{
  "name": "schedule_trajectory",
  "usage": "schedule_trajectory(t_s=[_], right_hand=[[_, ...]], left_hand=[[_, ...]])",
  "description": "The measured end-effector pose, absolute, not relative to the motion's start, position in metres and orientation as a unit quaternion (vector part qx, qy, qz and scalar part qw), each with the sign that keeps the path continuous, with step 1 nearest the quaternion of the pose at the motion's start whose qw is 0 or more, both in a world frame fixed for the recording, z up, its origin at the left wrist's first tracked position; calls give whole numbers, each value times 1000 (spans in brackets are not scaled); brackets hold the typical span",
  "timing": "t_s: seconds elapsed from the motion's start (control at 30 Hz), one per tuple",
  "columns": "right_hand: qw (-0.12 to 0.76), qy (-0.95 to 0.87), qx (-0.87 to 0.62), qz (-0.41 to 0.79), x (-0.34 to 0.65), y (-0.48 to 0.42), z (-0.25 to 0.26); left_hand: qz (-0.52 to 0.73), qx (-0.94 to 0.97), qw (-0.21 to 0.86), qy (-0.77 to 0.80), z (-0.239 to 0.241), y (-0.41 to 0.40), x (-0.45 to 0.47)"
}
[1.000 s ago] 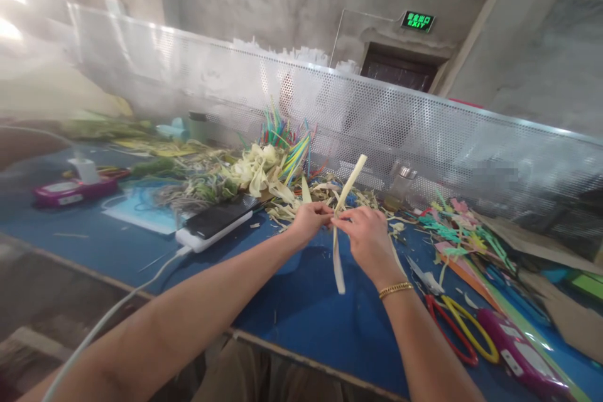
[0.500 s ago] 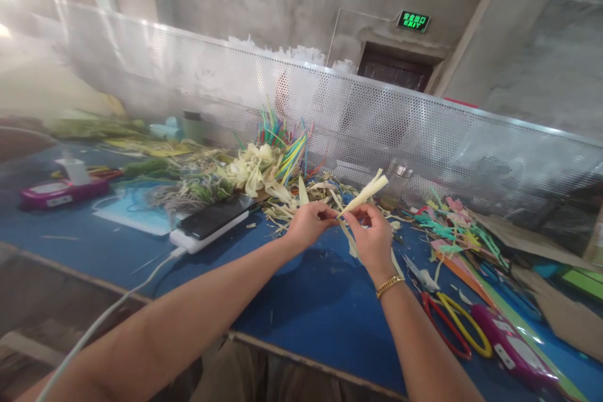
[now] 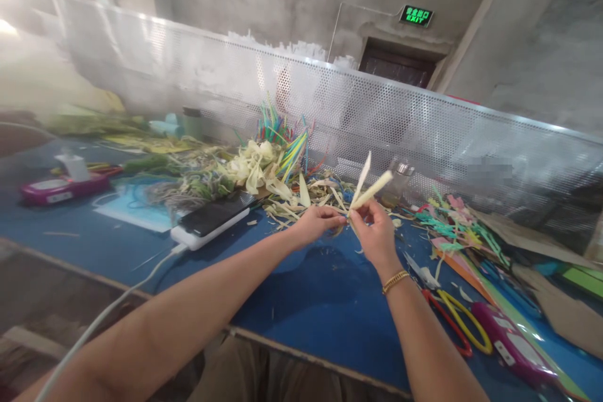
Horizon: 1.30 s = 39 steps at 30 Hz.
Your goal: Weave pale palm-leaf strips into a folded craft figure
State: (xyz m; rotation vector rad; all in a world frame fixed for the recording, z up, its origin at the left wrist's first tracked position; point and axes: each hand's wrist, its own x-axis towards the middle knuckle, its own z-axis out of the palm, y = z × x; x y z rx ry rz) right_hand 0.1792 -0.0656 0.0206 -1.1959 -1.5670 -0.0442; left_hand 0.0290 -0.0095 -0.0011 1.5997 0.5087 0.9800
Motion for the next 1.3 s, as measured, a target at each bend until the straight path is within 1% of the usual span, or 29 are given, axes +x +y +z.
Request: schedule_trajectory(t_s=[0.1,0.33,0.43,0.6,0.7,0.9,1.0,1.17,1.23,1.3], right_hand=[[553,-665,-501,-23,182,-63,19],[502,-713,-470,-137,179,-70,24],[487,-729,-455,-157,176,-75,26],[480,-739,-435,-185,172,-77,25],[479,-738,-427,-208,167,-77,22],[454,-754,-434,-190,157,-76,18],[464,-745,-442,-186,156,-78,19],[473,-740,-448,-167,159,-81,23],[462,-745,-450,-170,160,-81,24],[430,-759,-447,-196,158,-82,25]], left_hand=[[415,661,589,210,4,-15,27],[421,639,597,242,1,-14,29],[438,642,579,246,-1,-12,30],[485,654,517,262,2,-10,28],[523,625,512,272,4,-10,28],[546,559,569,257,8,-18,29],[534,559,582,252,10,-21,28],[550,596,546,211,9,-19,29],[570,604,518,205,6,-18,30],[591,603,493,209,4,-16,30]])
